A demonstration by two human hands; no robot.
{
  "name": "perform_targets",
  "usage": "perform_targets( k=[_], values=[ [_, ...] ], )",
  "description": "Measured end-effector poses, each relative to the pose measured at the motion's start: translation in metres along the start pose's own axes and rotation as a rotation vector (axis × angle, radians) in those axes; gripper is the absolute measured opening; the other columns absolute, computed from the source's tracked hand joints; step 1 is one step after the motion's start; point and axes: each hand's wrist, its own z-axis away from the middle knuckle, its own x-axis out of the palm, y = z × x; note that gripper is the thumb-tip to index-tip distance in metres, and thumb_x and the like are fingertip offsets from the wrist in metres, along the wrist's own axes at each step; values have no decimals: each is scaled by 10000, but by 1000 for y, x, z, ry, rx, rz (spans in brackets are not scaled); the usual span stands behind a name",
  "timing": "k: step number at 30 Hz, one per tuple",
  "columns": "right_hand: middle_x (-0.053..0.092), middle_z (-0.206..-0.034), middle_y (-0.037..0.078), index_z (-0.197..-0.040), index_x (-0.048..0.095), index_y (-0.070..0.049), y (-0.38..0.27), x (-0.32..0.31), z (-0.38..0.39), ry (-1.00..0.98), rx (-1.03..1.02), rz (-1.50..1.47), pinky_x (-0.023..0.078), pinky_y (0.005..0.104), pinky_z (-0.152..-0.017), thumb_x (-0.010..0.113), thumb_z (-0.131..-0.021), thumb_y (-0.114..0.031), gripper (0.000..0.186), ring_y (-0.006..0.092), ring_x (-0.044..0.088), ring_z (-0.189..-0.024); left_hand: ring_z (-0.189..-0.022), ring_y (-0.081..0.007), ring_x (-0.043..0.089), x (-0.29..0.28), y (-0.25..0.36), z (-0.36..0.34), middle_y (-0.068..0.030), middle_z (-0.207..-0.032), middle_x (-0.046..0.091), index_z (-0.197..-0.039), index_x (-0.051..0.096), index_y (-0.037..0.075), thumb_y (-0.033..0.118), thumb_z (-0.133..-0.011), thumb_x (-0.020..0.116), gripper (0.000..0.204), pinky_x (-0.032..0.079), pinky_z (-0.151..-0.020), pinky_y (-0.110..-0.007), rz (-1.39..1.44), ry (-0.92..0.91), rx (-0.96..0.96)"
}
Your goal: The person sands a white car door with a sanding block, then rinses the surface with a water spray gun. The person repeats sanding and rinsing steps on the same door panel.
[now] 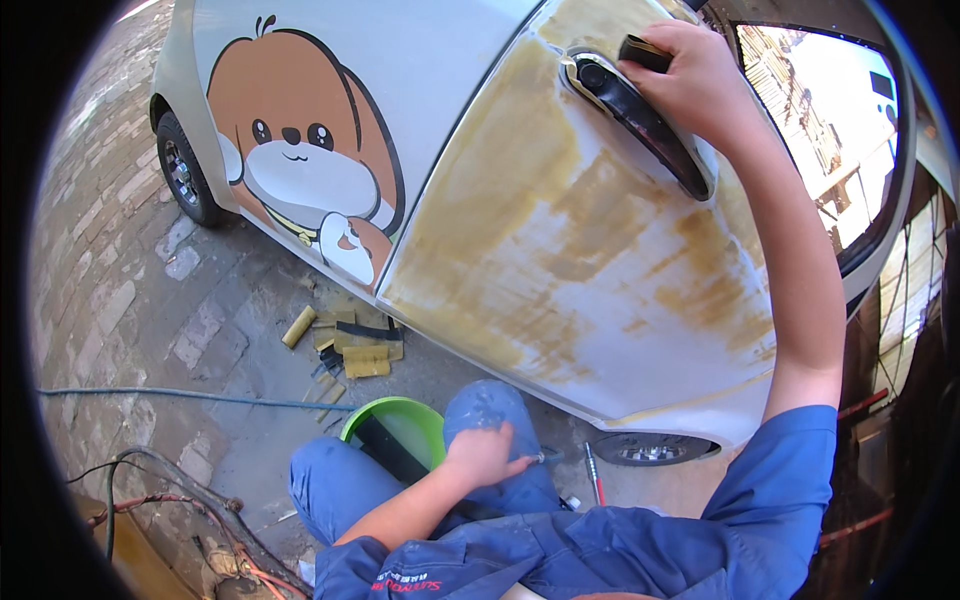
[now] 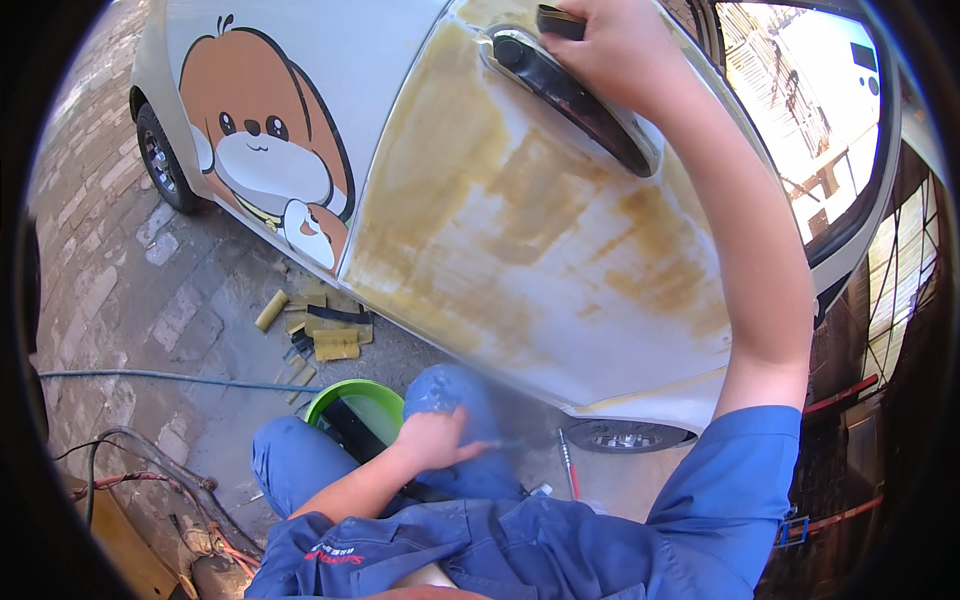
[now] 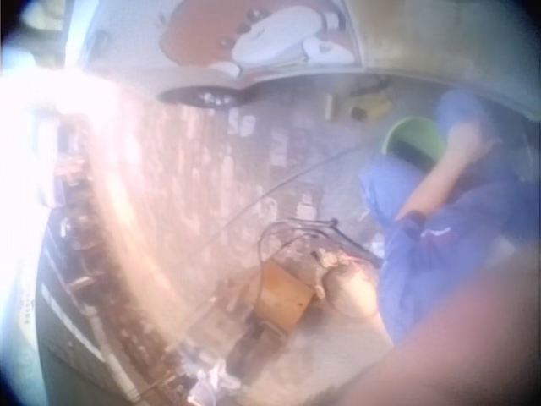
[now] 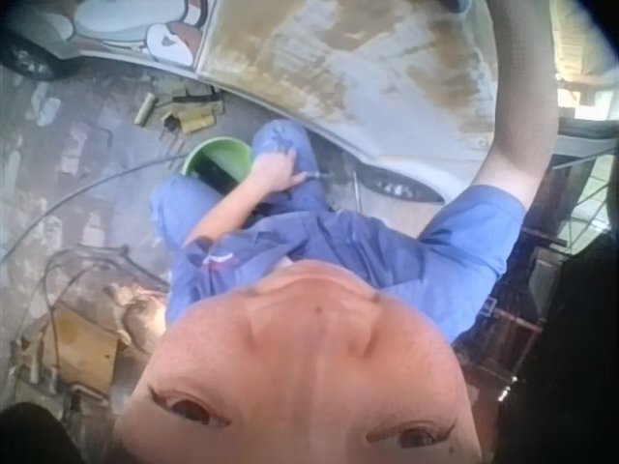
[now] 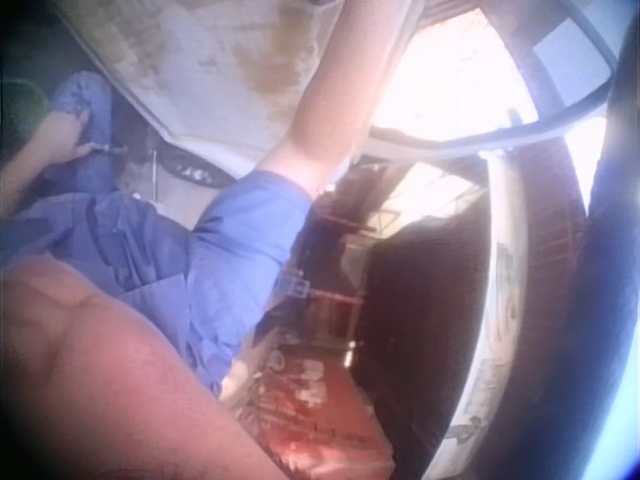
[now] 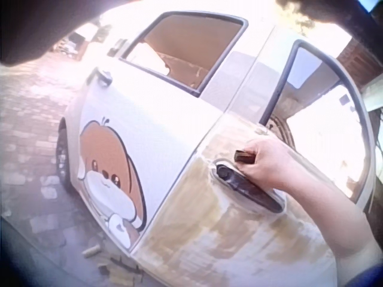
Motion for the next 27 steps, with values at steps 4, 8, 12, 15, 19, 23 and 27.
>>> perform_targets(
  k=[4, 8, 12, 15, 19, 23, 27],
  values=[
    [599, -785, 161, -907, 658, 65, 7, -1, 2, -47, 39, 38, 487, 370, -692, 777, -879, -157, 253, 271, 579, -719, -836, -430, 738, 1, 1, 0, -231, -934, 747, -1173, 611, 12, 692, -921, 603, 726, 600, -749, -511, 20, -7, -16],
    [611, -804, 179, -901, 657, 65, 17, 5, 1, 14, 8, -24, 497, 390, -703, 783, -869, -158, 258, 306, 601, -732, -843, -431, 738, 0, 3, 0, -230, -940, 748, -1182, 605, 13, 694, -918, 604, 730, 599, -763, -513, -5, -15, -21],
    [617, -793, 192, -893, 664, 60, 10, 1, 4, -14, -3, -10, 499, 400, -707, 790, -856, -166, 261, 328, 608, -738, -846, -429, 738, 1, 4, -1, -227, -941, 750, -1178, 604, 20, 695, -920, 598, 723, 596, -767, -516, 12, -26, -28],
    [624, -795, 203, -879, 675, 53, 4, 7, -16, 37, -18, 43, 499, 403, -706, 797, -848, -185, 269, 339, 615, -748, -850, -427, 738, 0, 3, -1, -223, -938, 752, -1178, 601, 26, 697, -921, 595, 718, 593, -769, -517, 0, -14, -21],
    [648, -804, 211, -878, 692, 44, 10, 16, -17, 38, -68, 88, 495, 412, -679, 797, -849, -196, 263, 340, 636, -737, -869, -425, 738, 4, 4, 1, -225, -947, 752, -1184, 597, 30, 701, -920, 595, 721, 589, -779, -518, 15, -44, -36],
    [668, -838, 198, -910, 704, 44, 2, 10, -26, -61, 67, 43, 503, 425, -711, 797, -840, -180, 252, 351, 657, -784, -882, -423, 738, 4, 2, -2, -229, -966, 751, -1178, 602, 29, 702, -919, 596, 721, 590, -783, -516, 18, -28, -44],
    [528, -1260, 122, -1281, 555, 3, -9, -13, -52, -430, 244, -460, 341, 390, -998, 774, -920, -274, 505, 219, 455, -1149, -885, -423, 738, 1, 4, -2, -228, -982, 750, -1180, 605, 26, 704, -918, 597, 727, 591, -782, -512, -10, -44, -20]
  ],
)
